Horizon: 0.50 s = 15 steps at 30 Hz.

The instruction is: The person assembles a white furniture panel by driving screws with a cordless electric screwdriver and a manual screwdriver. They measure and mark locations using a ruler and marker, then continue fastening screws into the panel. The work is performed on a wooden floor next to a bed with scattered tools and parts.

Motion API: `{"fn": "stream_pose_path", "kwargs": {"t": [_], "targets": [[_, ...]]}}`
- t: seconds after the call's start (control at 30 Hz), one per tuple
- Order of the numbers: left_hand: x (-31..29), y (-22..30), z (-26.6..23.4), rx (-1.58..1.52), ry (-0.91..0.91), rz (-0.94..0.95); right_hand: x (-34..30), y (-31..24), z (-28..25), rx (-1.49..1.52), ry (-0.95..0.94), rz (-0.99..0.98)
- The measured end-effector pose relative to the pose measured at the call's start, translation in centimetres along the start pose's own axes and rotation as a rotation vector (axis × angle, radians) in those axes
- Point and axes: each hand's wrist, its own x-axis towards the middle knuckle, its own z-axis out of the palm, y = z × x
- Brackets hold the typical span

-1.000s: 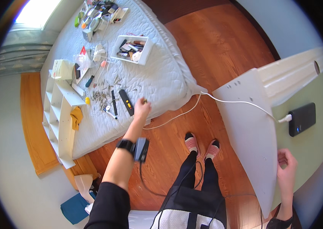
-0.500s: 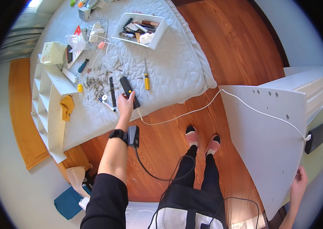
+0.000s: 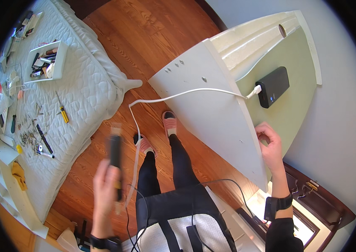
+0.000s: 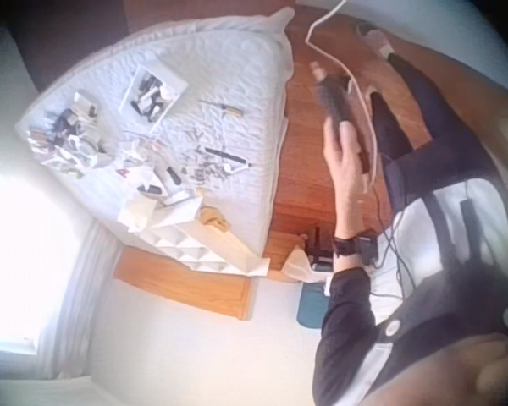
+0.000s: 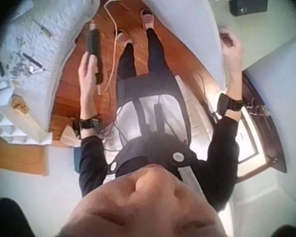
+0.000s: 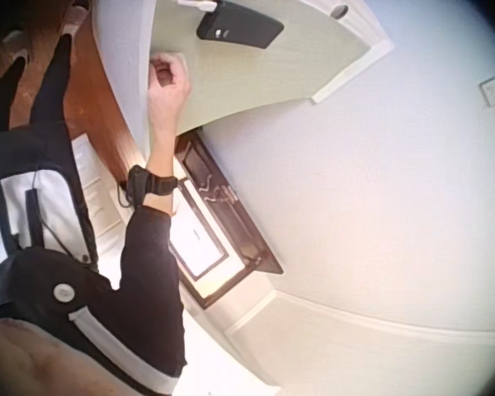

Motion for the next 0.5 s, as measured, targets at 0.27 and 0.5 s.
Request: {"fn": "stream_pose_path", "kwargs": {"t": [0.27, 0.5], "targets": [[-2.1, 3.5, 13.4, 0.306, -0.523, 0.260, 0.7, -0.4, -0.6, -0.276, 0.017, -0.380], [-2.2, 2.7, 15.0, 0.418, -0.533, 0.294, 1.2, 1.6, -0.4, -0.224, 0.022, -0.448]]}}
